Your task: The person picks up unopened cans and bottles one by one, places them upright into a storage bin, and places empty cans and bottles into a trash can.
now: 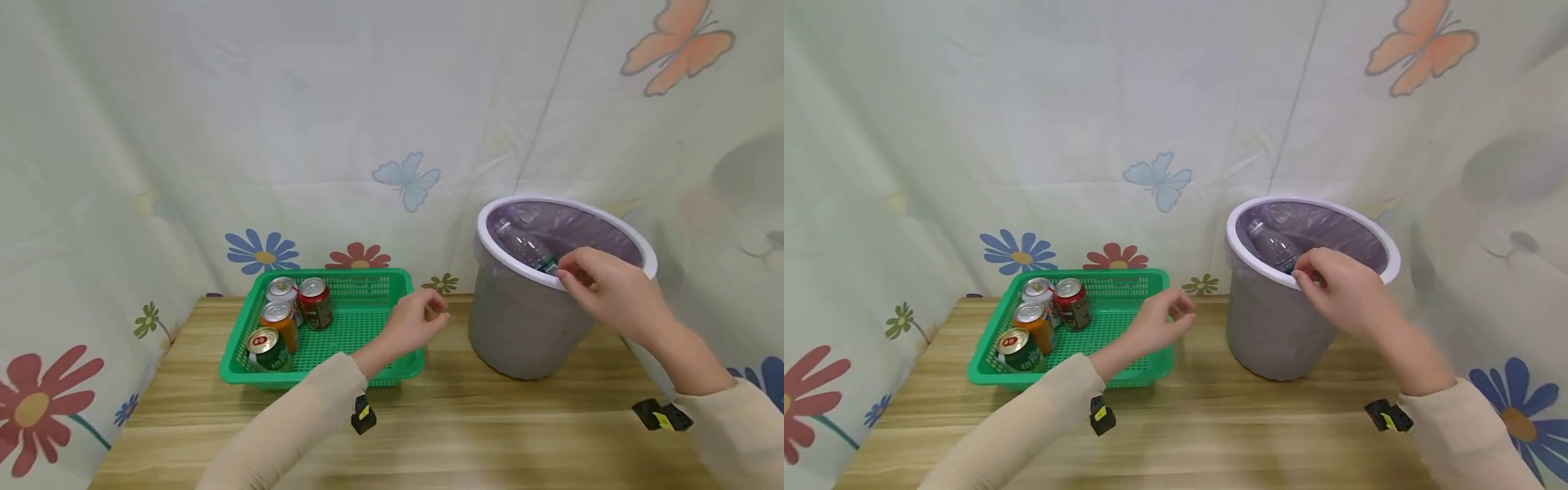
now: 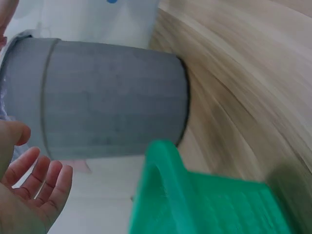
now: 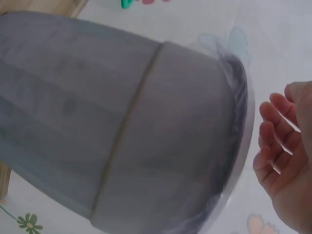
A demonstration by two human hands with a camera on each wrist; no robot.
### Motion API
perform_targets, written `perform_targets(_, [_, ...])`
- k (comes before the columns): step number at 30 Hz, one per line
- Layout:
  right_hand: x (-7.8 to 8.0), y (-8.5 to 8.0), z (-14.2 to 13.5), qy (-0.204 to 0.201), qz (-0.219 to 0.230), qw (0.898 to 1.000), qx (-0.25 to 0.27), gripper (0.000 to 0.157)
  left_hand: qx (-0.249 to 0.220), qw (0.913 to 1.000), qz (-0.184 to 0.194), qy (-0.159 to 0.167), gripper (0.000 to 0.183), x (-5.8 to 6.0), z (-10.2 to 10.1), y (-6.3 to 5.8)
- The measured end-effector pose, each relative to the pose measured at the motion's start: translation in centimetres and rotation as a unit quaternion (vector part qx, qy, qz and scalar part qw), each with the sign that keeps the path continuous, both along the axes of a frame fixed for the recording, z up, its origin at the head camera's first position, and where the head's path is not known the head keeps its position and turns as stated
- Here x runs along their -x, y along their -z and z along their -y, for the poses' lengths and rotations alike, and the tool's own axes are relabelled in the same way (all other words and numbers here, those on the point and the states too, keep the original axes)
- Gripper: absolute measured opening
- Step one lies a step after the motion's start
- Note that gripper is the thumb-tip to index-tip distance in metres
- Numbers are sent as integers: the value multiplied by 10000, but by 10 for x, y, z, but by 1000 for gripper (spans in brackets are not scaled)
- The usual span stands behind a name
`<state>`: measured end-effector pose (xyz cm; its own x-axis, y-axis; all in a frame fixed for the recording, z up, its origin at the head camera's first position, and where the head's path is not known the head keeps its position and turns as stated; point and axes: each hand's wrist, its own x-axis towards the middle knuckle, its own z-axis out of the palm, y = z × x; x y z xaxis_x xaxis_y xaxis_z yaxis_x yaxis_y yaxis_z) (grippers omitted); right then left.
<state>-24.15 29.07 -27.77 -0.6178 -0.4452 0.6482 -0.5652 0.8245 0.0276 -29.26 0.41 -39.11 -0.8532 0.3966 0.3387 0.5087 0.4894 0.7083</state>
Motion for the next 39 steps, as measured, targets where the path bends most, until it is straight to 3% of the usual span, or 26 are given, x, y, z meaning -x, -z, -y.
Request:
perform_targets(5, [0,8,10,-12,-437,9990,-97,14,544,9985,-56,-21,15,-3,25,5])
perform_targets(11, [0,14,19,-104,-835,9964,-117,7,1152,9930,-190,-191,16,-5,48,2])
perform_targets(19, [1,21,37,-537,-988,9936,-84,23,1637,9837,-662,-352,16,-7,71,-7])
perform_targets(30, [15,42,73,-962,-910,9909,-224,12,2455,9605,-1011,-833,12,-8,97,-20])
perform_targets(39, [31,54,95,-899,-473,9944,-294,6,2683,9525,-1064,-973,13,-1,108,-21])
